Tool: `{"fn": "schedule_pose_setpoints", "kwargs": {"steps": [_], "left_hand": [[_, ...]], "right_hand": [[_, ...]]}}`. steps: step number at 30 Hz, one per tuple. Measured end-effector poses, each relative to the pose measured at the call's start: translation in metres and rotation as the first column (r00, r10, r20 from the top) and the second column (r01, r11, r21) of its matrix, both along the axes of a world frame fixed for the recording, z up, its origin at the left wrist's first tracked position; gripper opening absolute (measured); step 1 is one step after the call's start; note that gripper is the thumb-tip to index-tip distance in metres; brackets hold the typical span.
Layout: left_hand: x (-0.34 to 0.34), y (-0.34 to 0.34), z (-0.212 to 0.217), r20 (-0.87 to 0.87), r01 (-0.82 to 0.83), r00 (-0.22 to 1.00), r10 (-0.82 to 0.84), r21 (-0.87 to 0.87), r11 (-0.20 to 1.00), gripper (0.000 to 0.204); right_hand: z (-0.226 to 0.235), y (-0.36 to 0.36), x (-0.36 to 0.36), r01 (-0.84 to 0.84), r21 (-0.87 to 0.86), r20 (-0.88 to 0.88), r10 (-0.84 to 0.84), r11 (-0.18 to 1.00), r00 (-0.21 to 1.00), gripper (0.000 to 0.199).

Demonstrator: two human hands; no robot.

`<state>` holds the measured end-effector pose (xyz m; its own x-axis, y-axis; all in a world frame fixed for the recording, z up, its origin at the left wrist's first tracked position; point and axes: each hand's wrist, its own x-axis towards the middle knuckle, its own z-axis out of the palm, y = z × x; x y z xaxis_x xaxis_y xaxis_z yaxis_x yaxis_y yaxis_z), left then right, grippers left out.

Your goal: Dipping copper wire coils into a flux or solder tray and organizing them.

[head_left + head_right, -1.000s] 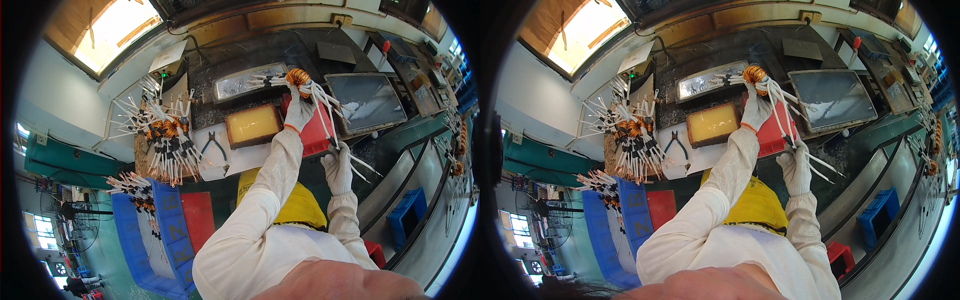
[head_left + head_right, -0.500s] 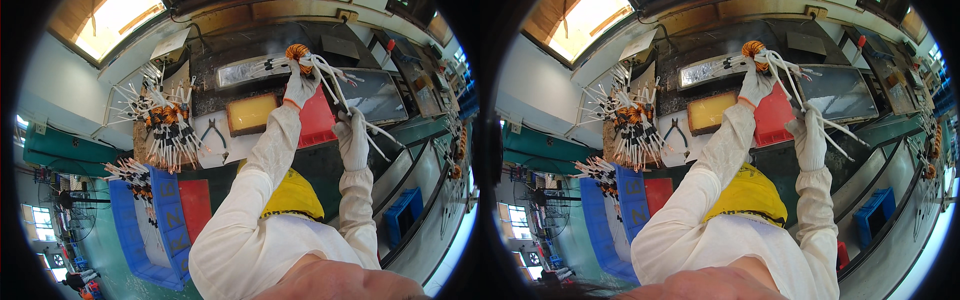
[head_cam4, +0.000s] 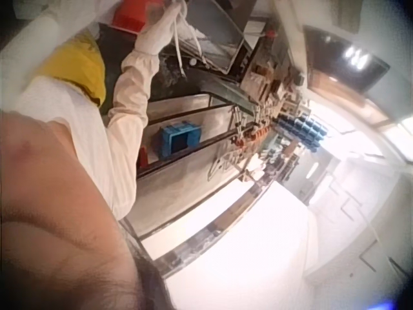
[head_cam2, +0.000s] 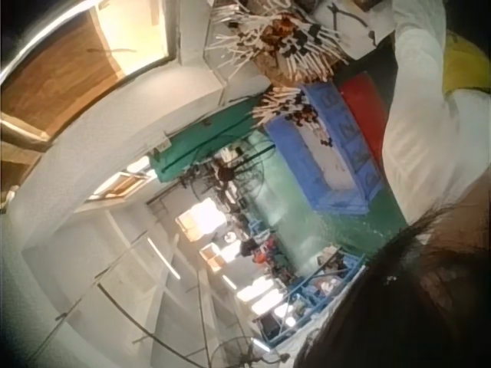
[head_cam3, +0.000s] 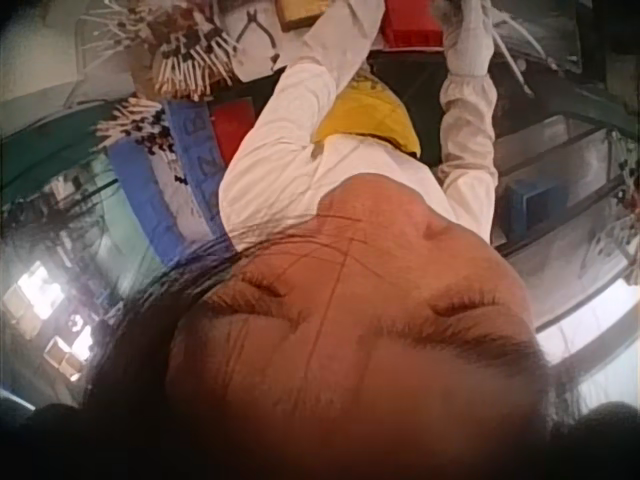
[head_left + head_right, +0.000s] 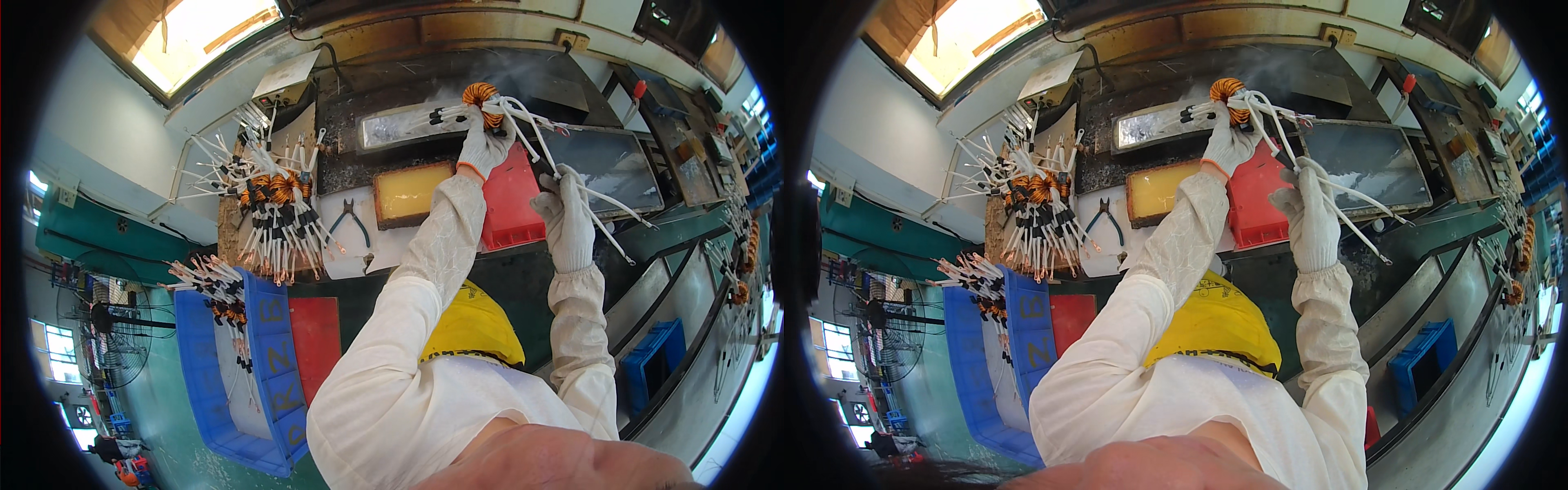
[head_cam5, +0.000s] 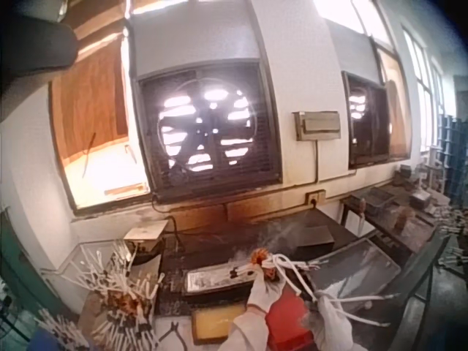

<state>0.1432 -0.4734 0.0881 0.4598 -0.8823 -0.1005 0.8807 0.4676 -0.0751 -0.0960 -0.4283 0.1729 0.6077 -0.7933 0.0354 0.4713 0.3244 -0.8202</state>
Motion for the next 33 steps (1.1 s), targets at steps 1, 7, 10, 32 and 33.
{"fn": "schedule_pose_setpoints", "kwargs": {"steps": [1, 7, 10, 32, 33], "left_hand": [[0.001, 0.001, 0.001, -0.010, 0.005, 1.000, -0.005, 0.007, 1.000, 0.051], [0.000, 0.000, 0.000, 0.008, -0.001, 1.000, 0.001, -0.025, 1.000, 0.050], [0.001, -0.002, -0.003, 0.008, 0.006, 1.000, -0.006, -0.036, 0.999, 0.049], [0.005, 0.001, -0.006, 0.015, 0.021, 1.000, -0.020, -0.112, 0.993, 0.057], [0.005, 0.001, -0.006, 0.014, 0.020, 1.000, -0.019, -0.112, 0.994, 0.057]], "right_hand": [[0.001, 0.001, 0.000, -0.001, -0.011, -0.001, 0.001, 1.000, 1.000, 0.030], [0.004, 0.006, 0.004, 0.021, -0.033, -0.027, -0.022, 0.999, 0.999, 0.030], [0.002, 0.006, 0.004, 0.024, -0.046, -0.024, -0.026, 0.999, 0.999, 0.029], [0.006, 0.023, 0.004, -0.008, -0.135, -0.042, 0.002, 0.991, 0.999, 0.028], [0.006, 0.023, 0.004, -0.009, -0.135, -0.043, 0.003, 0.991, 0.999, 0.028]]}}
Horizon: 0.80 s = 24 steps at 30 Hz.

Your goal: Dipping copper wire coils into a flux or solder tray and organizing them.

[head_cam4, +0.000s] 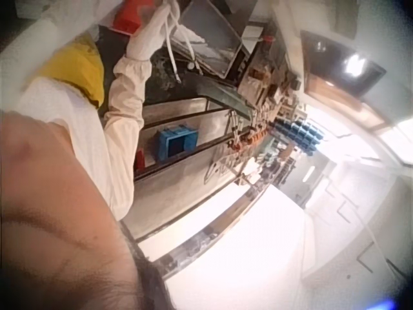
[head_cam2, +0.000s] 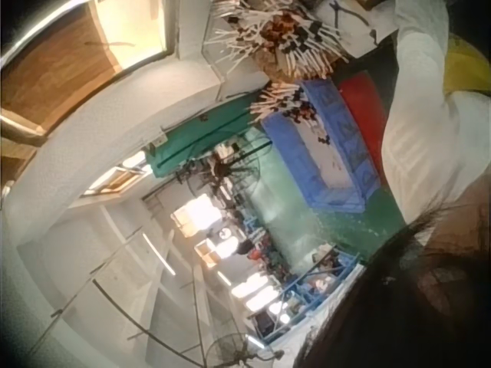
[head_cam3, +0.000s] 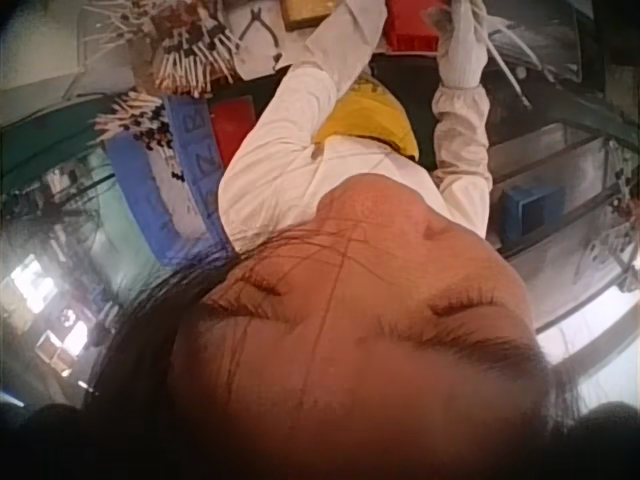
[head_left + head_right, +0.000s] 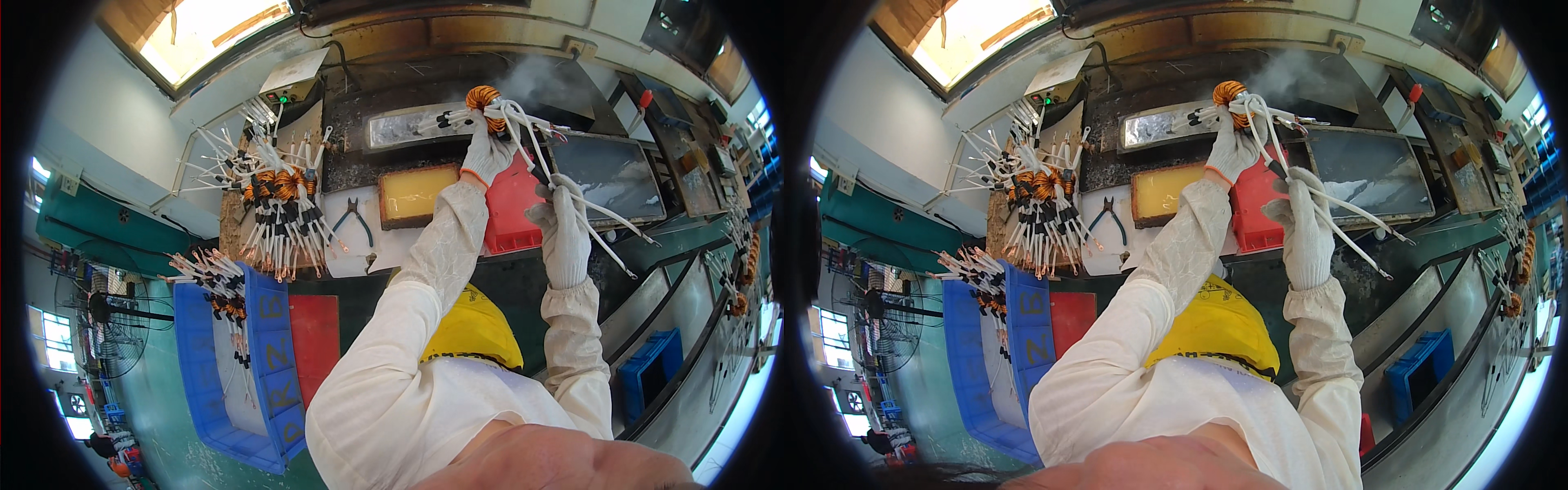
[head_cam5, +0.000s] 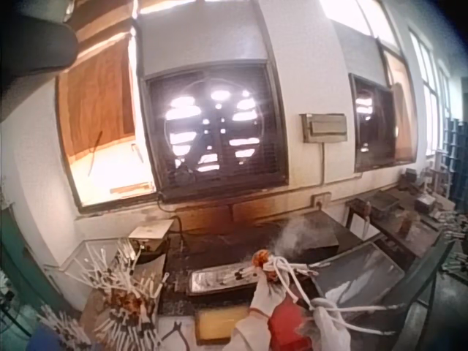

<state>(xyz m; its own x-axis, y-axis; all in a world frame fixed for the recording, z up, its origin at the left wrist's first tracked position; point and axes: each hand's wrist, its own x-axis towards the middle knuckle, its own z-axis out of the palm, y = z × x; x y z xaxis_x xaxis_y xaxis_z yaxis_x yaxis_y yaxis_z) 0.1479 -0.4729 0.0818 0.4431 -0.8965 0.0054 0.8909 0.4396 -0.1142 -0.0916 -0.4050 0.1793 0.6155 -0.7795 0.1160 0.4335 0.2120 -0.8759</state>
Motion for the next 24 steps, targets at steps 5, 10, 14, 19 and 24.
{"fn": "schedule_pose_setpoints", "kwargs": {"steps": [5, 10, 14, 19, 24], "left_hand": [[0.0004, -0.0011, 0.0005, -0.038, 0.000, 0.999, 0.001, 0.020, 1.000, 0.055], [0.0048, -0.0006, -0.0002, -0.074, 0.020, 0.997, -0.020, -0.005, 1.000, 0.053], [0.0046, 0.0006, -0.0001, -0.071, 0.043, 0.997, -0.043, -0.008, 0.999, 0.052], [0.0081, 0.0006, -0.0036, -0.046, 0.021, 0.999, -0.021, 0.001, 1.000, 0.051], [0.0039, 0.0005, 0.0006, -0.055, 0.005, 0.998, -0.005, -0.004, 1.000, 0.049]], "right_hand": [[0.0019, 0.0025, 0.0022, 0.028, -0.019, -0.006, -0.028, 0.999, 1.000, 0.030], [-0.0002, 0.0025, 0.0060, 0.029, -0.023, -0.020, -0.030, 0.999, 0.999, 0.031], [0.0006, 0.0022, 0.0057, 0.032, -0.033, -0.035, -0.033, 0.999, 0.999, 0.031], [-0.0007, 0.0020, 0.0066, 0.025, -0.028, -0.023, -0.025, 0.999, 0.999, 0.032], [0.0005, 0.0016, 0.0063, 0.038, -0.030, -0.032, -0.039, 0.999, 0.999, 0.032]]}}
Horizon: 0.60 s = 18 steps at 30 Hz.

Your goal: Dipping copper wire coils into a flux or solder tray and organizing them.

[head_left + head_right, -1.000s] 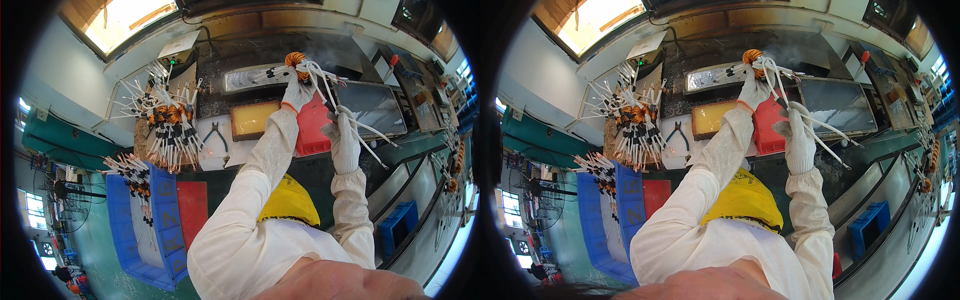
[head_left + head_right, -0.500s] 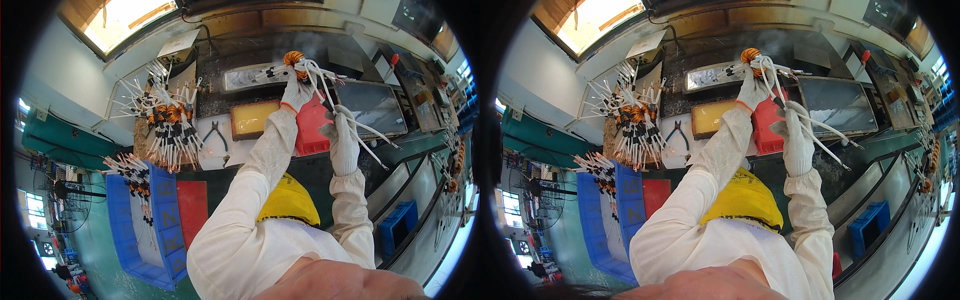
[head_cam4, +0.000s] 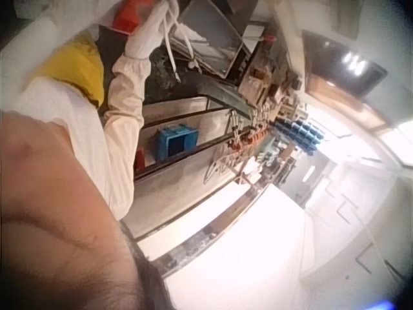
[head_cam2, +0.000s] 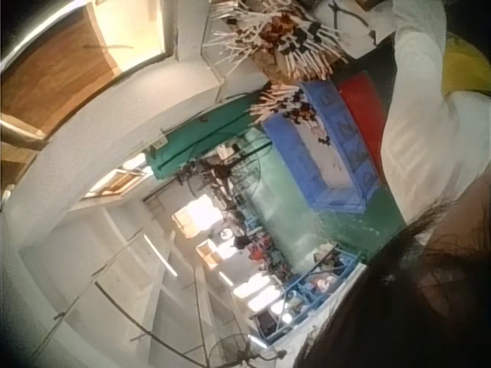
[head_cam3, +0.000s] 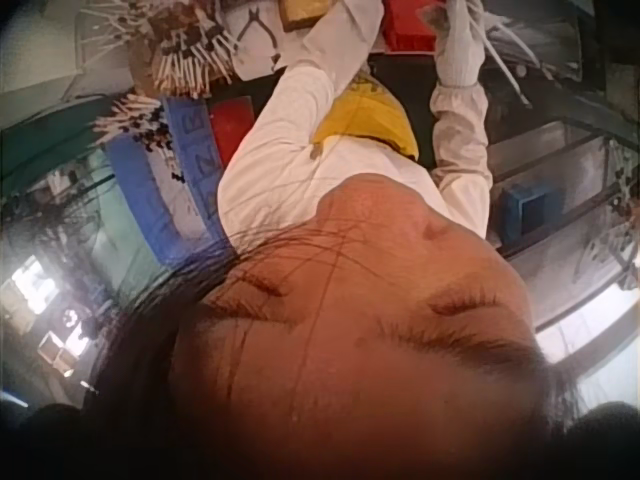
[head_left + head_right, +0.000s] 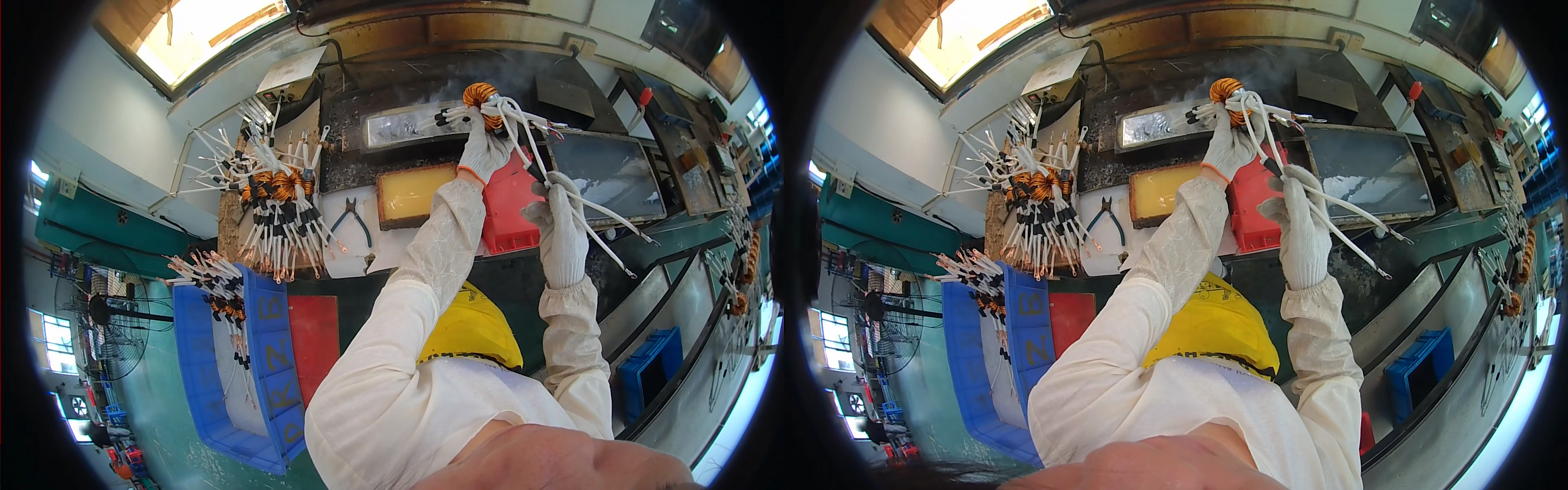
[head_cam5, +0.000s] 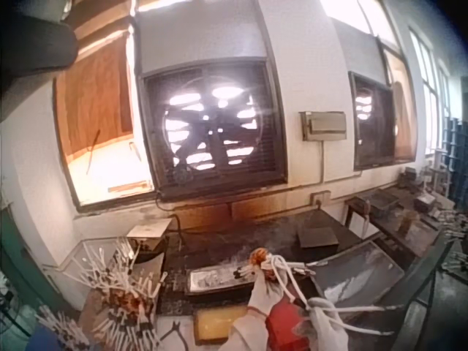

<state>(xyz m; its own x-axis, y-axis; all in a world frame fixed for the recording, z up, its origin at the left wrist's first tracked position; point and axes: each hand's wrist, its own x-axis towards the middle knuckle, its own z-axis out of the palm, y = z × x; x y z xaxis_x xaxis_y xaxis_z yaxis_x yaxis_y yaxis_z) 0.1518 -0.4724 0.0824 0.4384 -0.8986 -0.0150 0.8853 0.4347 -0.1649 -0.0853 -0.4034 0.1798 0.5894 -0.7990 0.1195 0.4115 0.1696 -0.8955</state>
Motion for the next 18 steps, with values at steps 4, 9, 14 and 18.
{"fn": "schedule_pose_setpoints", "kwargs": {"steps": [4, 9, 14, 18], "left_hand": [[0.001, 0.002, 0.000, 0.000, 0.014, 1.000, -0.014, -0.002, 1.000, 0.047], [0.000, 0.002, 0.003, -0.004, 0.013, 1.000, -0.013, -0.040, 0.999, 0.048], [-0.003, 0.005, 0.004, 0.061, 0.022, 0.998, -0.024, 0.028, 0.999, 0.050], [-0.009, 0.005, 0.010, 0.079, -0.003, 0.997, 0.000, 0.028, 1.000, 0.053]], "right_hand": [[0.001, 0.001, 0.000, -0.004, -0.005, 0.000, 0.004, 1.000, 1.000, 0.032], [0.000, 0.001, -0.001, -0.014, -0.020, 0.001, 0.014, 1.000, 1.000, 0.031], [0.003, 0.000, -0.007, 0.009, -0.014, 0.000, -0.009, 1.000, 1.000, 0.030], [0.004, 0.001, -0.015, 0.000, -0.004, 0.013, 0.000, 1.000, 1.000, 0.029]]}}
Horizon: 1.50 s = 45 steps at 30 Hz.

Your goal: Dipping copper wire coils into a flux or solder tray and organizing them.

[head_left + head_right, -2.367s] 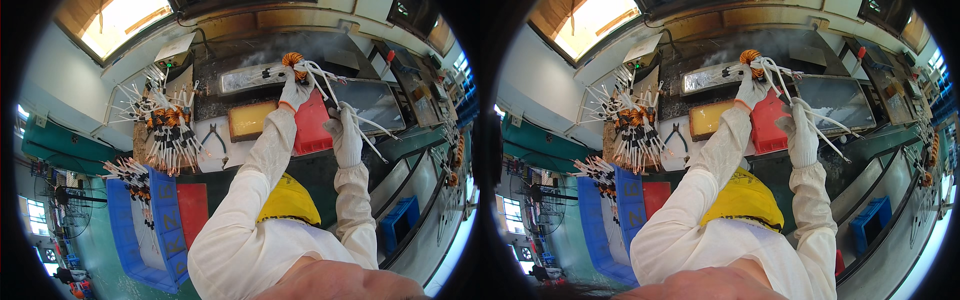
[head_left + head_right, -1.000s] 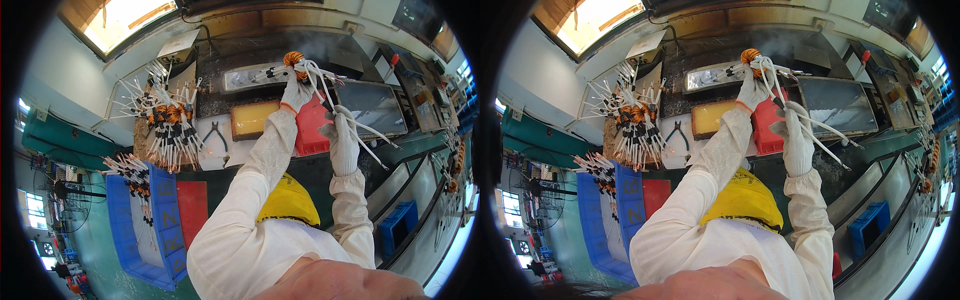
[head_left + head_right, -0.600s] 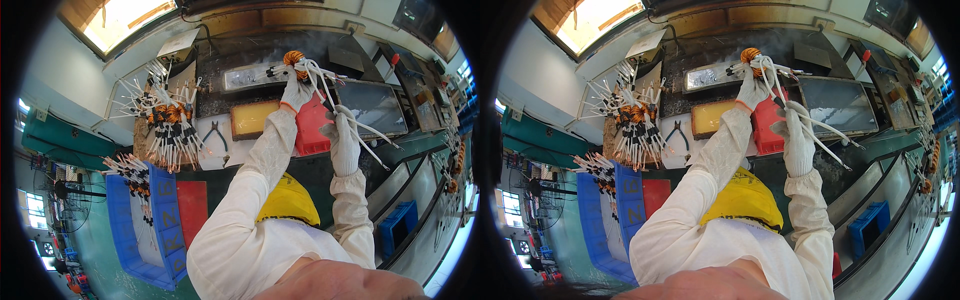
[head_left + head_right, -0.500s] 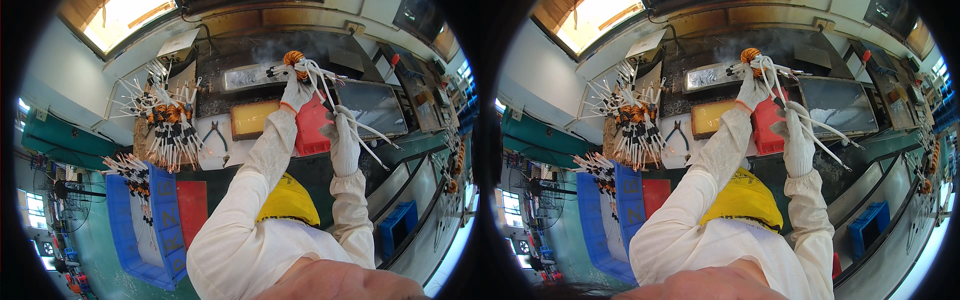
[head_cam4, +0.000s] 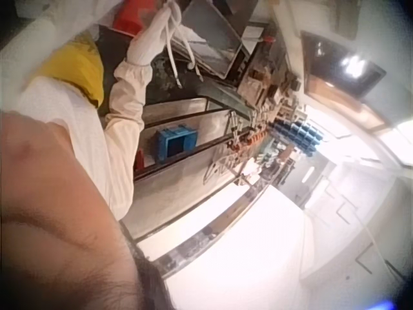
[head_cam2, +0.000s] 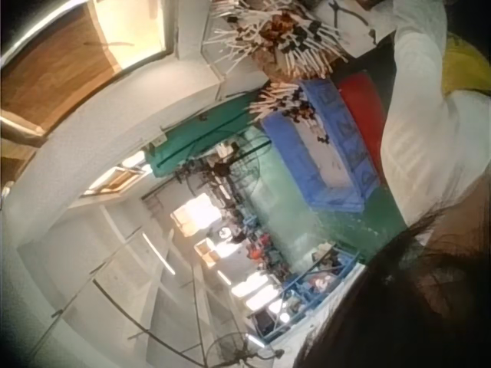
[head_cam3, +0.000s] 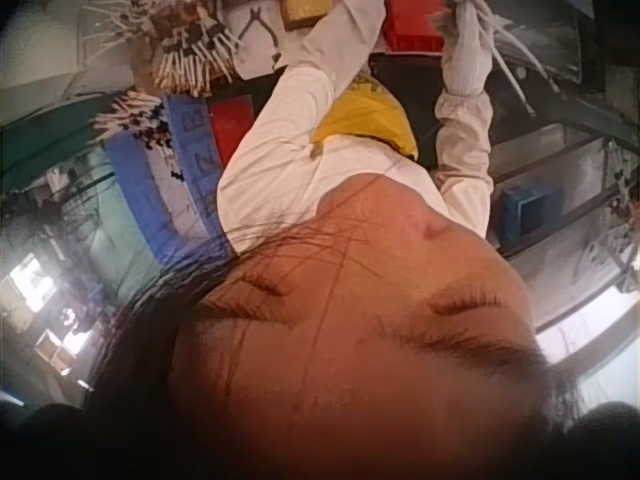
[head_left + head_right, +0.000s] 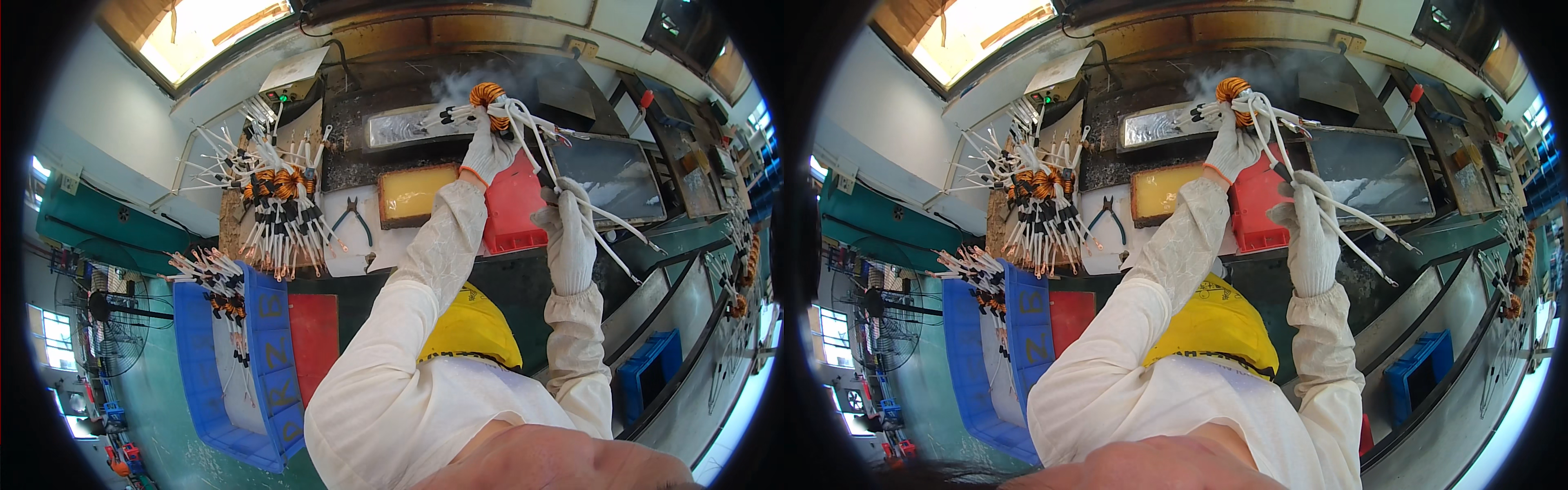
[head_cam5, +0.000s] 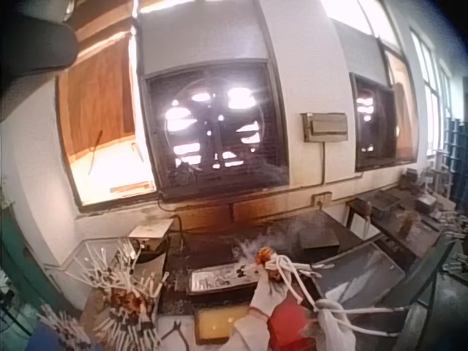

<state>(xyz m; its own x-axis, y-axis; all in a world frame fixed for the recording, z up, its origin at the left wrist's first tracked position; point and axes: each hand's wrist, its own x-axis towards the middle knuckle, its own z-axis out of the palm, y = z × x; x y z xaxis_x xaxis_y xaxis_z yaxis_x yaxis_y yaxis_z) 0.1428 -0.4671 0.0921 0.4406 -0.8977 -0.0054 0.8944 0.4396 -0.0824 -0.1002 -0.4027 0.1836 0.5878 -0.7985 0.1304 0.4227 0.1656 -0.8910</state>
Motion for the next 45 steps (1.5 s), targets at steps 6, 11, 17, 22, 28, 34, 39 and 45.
{"fn": "schedule_pose_setpoints", "kwargs": {"steps": [6, 11, 17, 22, 28, 34, 39, 45], "left_hand": [[-0.009, 0.002, 0.008, -0.001, 0.067, 0.998, -0.067, -0.058, 0.996, 0.047], [-0.014, 0.002, 0.010, 0.038, 0.054, 0.998, -0.051, -0.062, 0.997, 0.051], [-0.023, 0.005, 0.016, 0.076, 0.037, 0.996, -0.037, 0.009, 0.999, 0.050], [-0.028, 0.006, 0.022, 0.022, 0.131, 0.991, -0.131, -0.024, 0.991, 0.045], [-0.040, 0.009, 0.027, 0.119, 0.111, 0.987, -0.108, -0.024, 0.993, 0.044], [-0.046, 0.024, 0.020, 0.170, 0.211, 0.962, -0.213, 0.029, 0.977, 0.039], [-0.059, 0.031, -0.005, 0.327, 0.206, 0.909, -0.258, 0.187, 0.961, 0.033], [-0.086, 0.039, -0.027, 0.498, 0.130, 0.817, -0.292, 0.333, 0.934, 0.031]], "right_hand": [[-0.002, 0.000, -0.010, -0.004, -0.001, 0.034, 0.004, 1.000, 0.999, 0.028], [0.000, 0.000, -0.016, 0.000, 0.011, 0.035, -0.001, 1.000, 0.999, 0.027], [0.002, 0.005, -0.026, 0.007, 0.035, 0.060, -0.009, 0.999, 0.998, 0.027], [0.005, 0.009, -0.035, 0.016, 0.033, 0.066, -0.019, 0.999, 0.998, 0.028], [0.003, 0.012, -0.048, 0.027, 0.032, 0.074, -0.029, 0.999, 0.997, 0.029], [-0.019, 0.015, -0.082, 0.022, 0.188, 0.174, -0.055, 0.982, 0.983, 0.029], [-0.077, 0.012, -0.125, 0.041, 0.532, 0.207, -0.176, 0.846, 0.962, 0.029], [-0.150, 0.024, -0.150, -0.253, 0.817, 0.364, -0.123, 0.519, 0.923, 0.044]]}}
